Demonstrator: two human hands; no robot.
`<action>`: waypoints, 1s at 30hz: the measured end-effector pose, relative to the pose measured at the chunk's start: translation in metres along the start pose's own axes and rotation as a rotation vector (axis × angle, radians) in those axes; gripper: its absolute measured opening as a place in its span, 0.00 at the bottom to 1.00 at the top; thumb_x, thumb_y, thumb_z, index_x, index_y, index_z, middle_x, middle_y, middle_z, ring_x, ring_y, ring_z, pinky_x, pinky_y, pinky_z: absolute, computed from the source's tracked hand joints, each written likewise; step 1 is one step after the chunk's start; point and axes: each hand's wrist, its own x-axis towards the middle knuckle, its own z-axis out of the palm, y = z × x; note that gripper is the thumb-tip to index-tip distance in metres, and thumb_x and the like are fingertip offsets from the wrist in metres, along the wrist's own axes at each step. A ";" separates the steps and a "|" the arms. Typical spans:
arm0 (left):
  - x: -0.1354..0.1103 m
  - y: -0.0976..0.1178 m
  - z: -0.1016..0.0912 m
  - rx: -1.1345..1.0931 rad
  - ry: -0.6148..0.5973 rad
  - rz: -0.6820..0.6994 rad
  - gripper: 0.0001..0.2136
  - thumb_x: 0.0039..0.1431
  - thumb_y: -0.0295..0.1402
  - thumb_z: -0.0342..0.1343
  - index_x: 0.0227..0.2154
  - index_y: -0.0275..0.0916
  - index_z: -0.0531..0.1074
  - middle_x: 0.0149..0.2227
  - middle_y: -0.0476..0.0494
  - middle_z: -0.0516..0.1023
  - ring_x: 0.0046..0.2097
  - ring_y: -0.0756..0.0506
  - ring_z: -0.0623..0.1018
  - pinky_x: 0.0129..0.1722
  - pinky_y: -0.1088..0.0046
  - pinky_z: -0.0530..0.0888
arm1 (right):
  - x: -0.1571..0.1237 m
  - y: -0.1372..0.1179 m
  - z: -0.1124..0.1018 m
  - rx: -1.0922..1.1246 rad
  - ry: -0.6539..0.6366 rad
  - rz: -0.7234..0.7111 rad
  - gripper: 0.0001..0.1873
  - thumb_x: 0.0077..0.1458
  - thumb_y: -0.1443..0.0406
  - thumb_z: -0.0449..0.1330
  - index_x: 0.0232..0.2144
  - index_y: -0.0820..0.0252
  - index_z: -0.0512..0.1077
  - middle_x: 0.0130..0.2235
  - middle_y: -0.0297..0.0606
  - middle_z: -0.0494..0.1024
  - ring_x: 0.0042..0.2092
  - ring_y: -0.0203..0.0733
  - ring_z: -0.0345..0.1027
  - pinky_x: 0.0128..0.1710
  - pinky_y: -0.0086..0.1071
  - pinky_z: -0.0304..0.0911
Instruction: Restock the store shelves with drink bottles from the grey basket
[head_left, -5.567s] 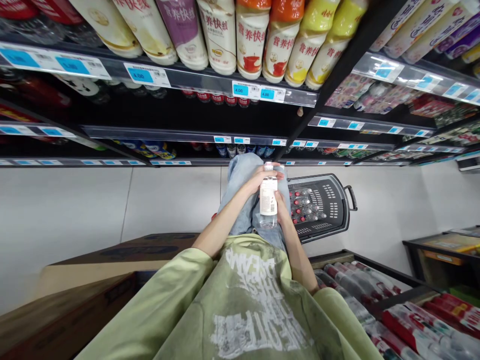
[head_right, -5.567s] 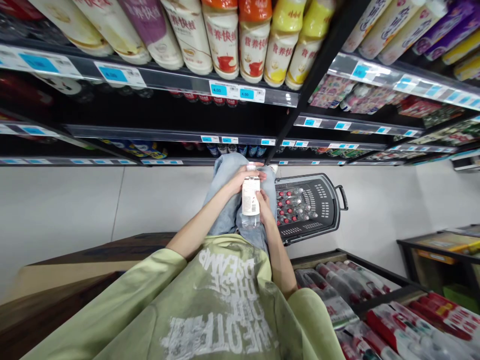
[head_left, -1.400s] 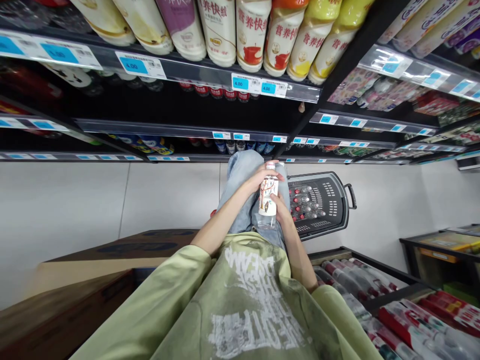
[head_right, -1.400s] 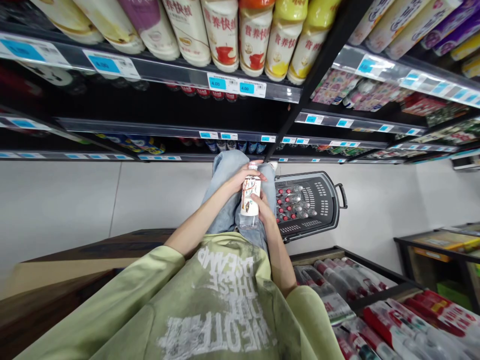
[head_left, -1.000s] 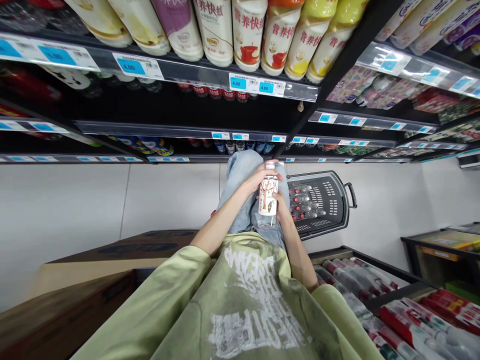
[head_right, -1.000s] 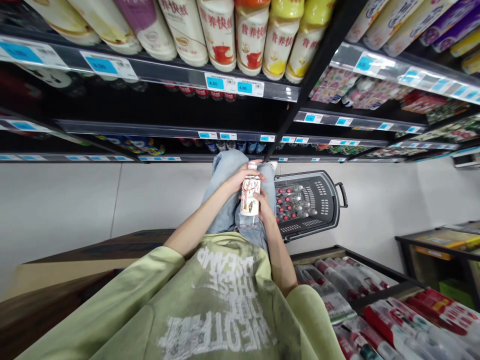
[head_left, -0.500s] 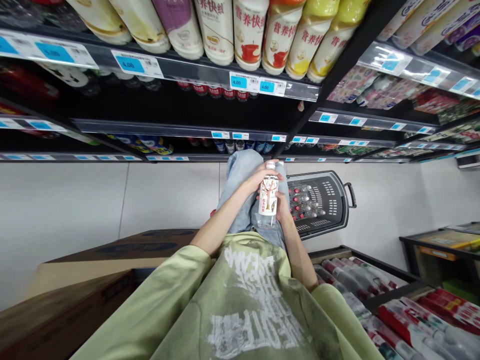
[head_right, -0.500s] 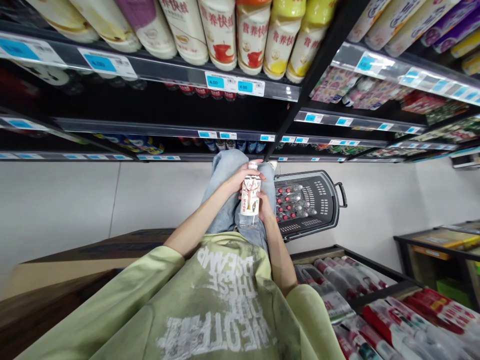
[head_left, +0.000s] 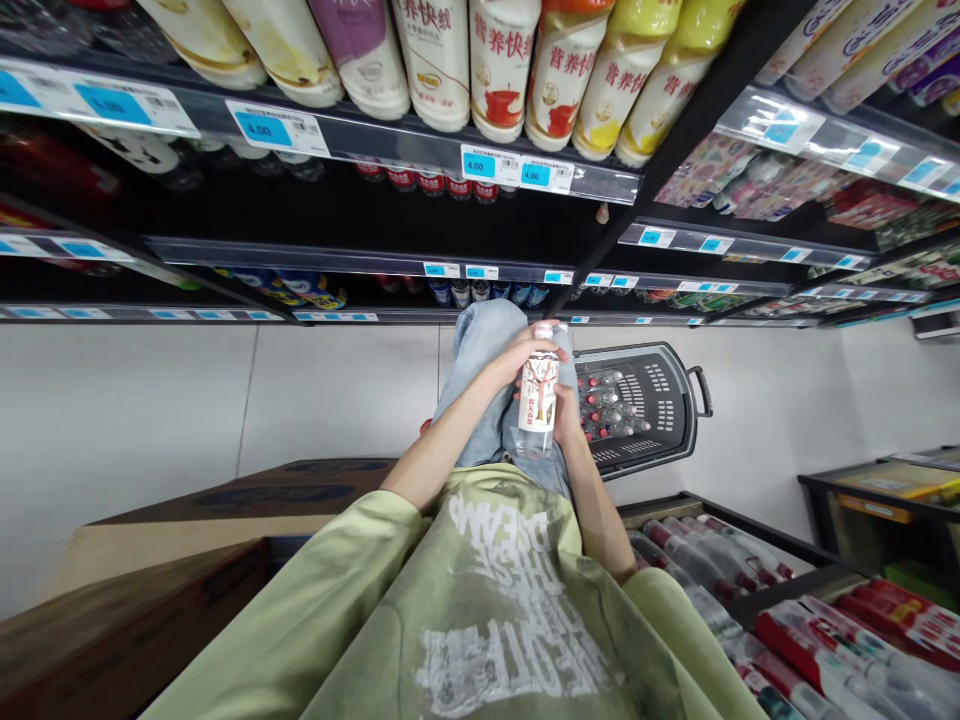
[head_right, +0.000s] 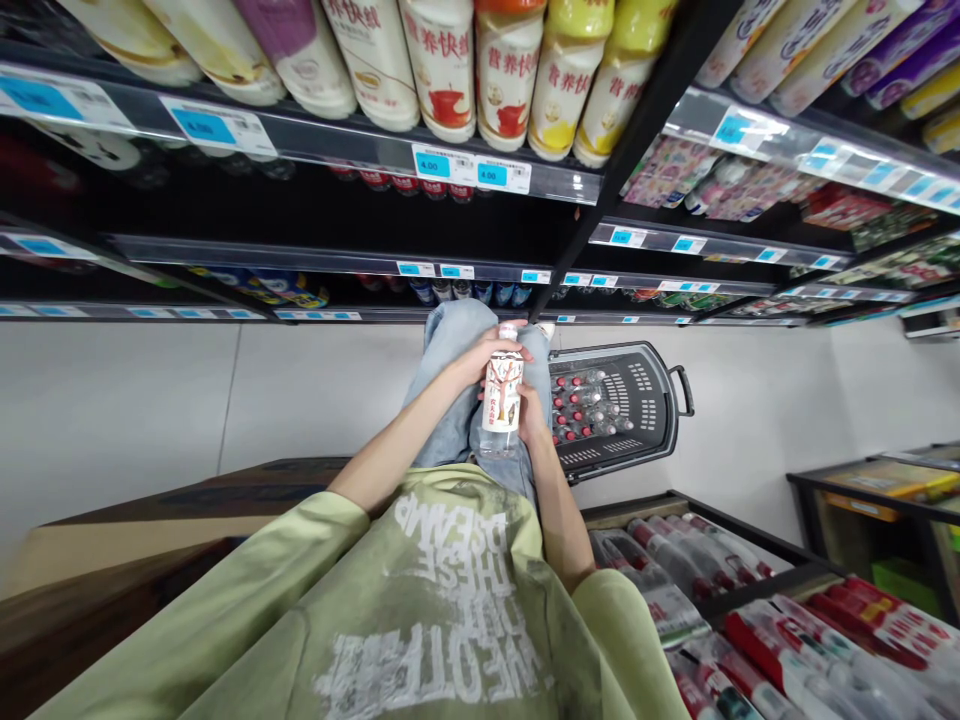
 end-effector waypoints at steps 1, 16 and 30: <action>-0.001 0.002 0.000 -0.045 -0.029 -0.025 0.27 0.76 0.35 0.52 0.73 0.30 0.60 0.40 0.34 0.86 0.30 0.44 0.80 0.36 0.64 0.75 | 0.001 0.001 -0.002 0.025 -0.020 0.010 0.14 0.50 0.56 0.57 0.37 0.56 0.72 0.35 0.41 0.84 0.47 0.58 0.83 0.45 0.46 0.79; -0.001 0.003 0.001 -0.108 -0.096 -0.106 0.31 0.75 0.33 0.54 0.77 0.37 0.54 0.43 0.37 0.87 0.33 0.46 0.81 0.34 0.71 0.72 | 0.002 -0.003 -0.003 0.112 -0.124 0.000 0.20 0.44 0.52 0.59 0.37 0.56 0.73 0.38 0.46 0.86 0.46 0.63 0.82 0.44 0.50 0.81; 0.004 -0.004 0.002 -0.154 -0.101 -0.085 0.28 0.74 0.28 0.52 0.74 0.35 0.56 0.40 0.38 0.87 0.32 0.43 0.81 0.39 0.64 0.75 | 0.001 0.002 -0.005 -0.163 0.037 -0.099 0.24 0.53 0.43 0.61 0.38 0.54 0.80 0.41 0.46 0.86 0.56 0.64 0.81 0.49 0.55 0.81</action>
